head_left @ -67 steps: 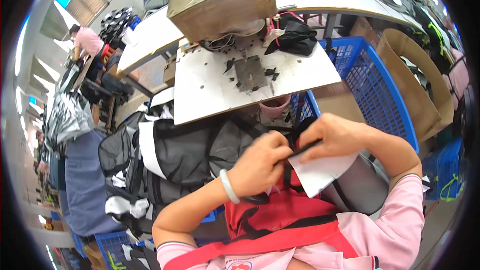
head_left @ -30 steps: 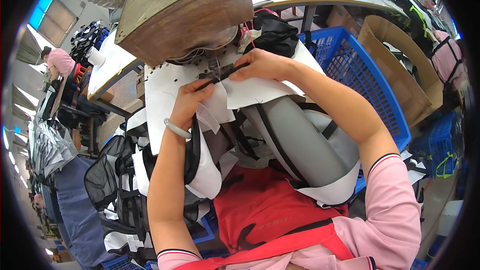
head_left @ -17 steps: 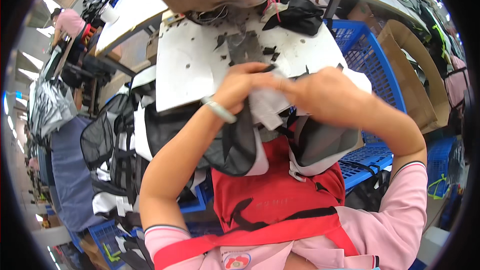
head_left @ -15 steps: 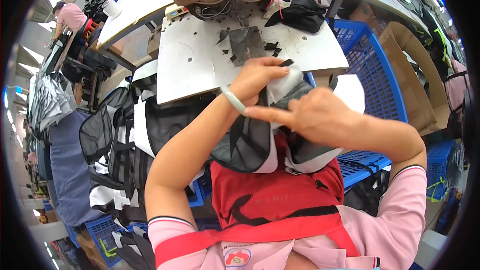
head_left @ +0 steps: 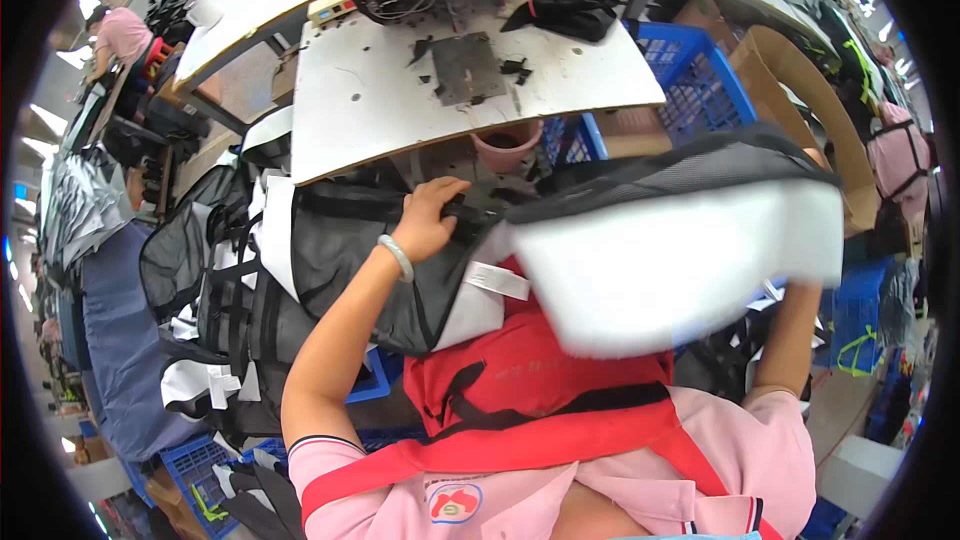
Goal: Sew components and straps onto backpacks using an industrial sewing machine.
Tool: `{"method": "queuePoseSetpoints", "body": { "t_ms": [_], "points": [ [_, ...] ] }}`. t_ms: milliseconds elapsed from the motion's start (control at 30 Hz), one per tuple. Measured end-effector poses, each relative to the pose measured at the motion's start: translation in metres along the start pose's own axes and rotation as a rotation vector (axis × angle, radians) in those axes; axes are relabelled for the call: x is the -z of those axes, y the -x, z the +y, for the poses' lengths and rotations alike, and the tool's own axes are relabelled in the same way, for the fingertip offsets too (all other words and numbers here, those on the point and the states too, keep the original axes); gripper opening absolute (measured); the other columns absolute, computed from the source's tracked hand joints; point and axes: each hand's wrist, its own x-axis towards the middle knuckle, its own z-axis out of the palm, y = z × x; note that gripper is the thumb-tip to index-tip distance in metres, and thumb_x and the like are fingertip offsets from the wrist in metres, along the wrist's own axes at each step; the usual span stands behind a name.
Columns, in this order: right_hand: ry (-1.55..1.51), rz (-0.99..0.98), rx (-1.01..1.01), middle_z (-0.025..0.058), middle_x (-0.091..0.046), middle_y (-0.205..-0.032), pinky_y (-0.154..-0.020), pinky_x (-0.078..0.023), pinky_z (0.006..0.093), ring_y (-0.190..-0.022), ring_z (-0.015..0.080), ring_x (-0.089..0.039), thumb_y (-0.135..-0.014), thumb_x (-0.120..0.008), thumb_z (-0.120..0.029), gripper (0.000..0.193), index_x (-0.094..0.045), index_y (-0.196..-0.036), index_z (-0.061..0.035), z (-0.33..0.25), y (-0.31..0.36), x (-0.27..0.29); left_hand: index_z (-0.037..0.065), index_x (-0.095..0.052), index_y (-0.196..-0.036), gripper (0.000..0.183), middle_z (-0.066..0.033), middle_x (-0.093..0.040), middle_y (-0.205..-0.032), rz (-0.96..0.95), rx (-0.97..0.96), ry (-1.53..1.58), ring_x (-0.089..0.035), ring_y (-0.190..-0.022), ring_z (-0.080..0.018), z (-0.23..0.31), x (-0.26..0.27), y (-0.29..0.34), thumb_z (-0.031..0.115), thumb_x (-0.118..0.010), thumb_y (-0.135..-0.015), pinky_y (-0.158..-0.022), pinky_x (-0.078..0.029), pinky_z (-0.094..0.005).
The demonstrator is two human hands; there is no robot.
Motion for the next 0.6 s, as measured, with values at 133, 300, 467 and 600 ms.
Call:
{"method": "queuePoseSetpoints", "body": {
  "t_ms": [133,300,467,600],
  "points": [
    [-0.615,0.2,-0.277,0.0114,-0.062,-0.121,-0.095,-0.051,0.0357,-0.107,0.0222,-0.062,-0.097,-0.052,-0.018,0.038,-0.05,-0.134,-0.0068,0.069,0.015,0.03,0.009,-0.058,-0.127,0.048,-0.0142,-0.056,-0.131,-0.232,-0.074,0.204,-0.05,-0.122,-0.0333,0.026,-0.077,-0.031,0.025,-0.059,-0.082,-0.105,-0.032,-0.0441],
    [-0.379,0.172,-0.315,0.0059,-0.067,-0.099,-0.075,-0.054,0.0279,-0.086,0.0151,-0.066,-0.092,-0.062,-0.014,0.013,-0.06,-0.103,-0.0077,0.126,0.02,0.065,0.005,-0.061,-0.122,0.051,-0.0176,-0.061,-0.124,-0.283,0.158,0.066,-0.056,-0.117,-0.0353,0.048,-0.129,-0.075,0.036,-0.06,-0.083,-0.103,-0.034,-0.0433],
    [0.196,0.455,-0.407,0.0012,-0.065,-0.1,-0.072,-0.049,0.0231,-0.082,0.0085,-0.06,-0.087,-0.071,-0.021,0.032,-0.064,-0.112,-0.0021,0.143,0.014,0.096,0.001,-0.071,-0.097,0.041,-0.0176,-0.07,-0.091,-0.523,0.29,0.487,-0.066,-0.084,-0.0247,0.049,-0.111,-0.088,0.037,-0.065,-0.079,-0.081,-0.047,-0.0358],
    [0.409,0.127,-0.348,0.0035,-0.065,-0.082,-0.059,-0.049,0.024,-0.066,0.0094,-0.062,-0.084,-0.07,-0.023,0.031,-0.061,-0.105,-0.0013,0.022,-0.007,0.082,-0.004,-0.065,-0.084,0.033,-0.013,-0.067,-0.077,-0.415,0.226,0.489,-0.061,-0.076,-0.0158,0.081,-0.071,-0.078,0.028,-0.068,-0.076,-0.07,-0.048,-0.0318]
  ]
}}
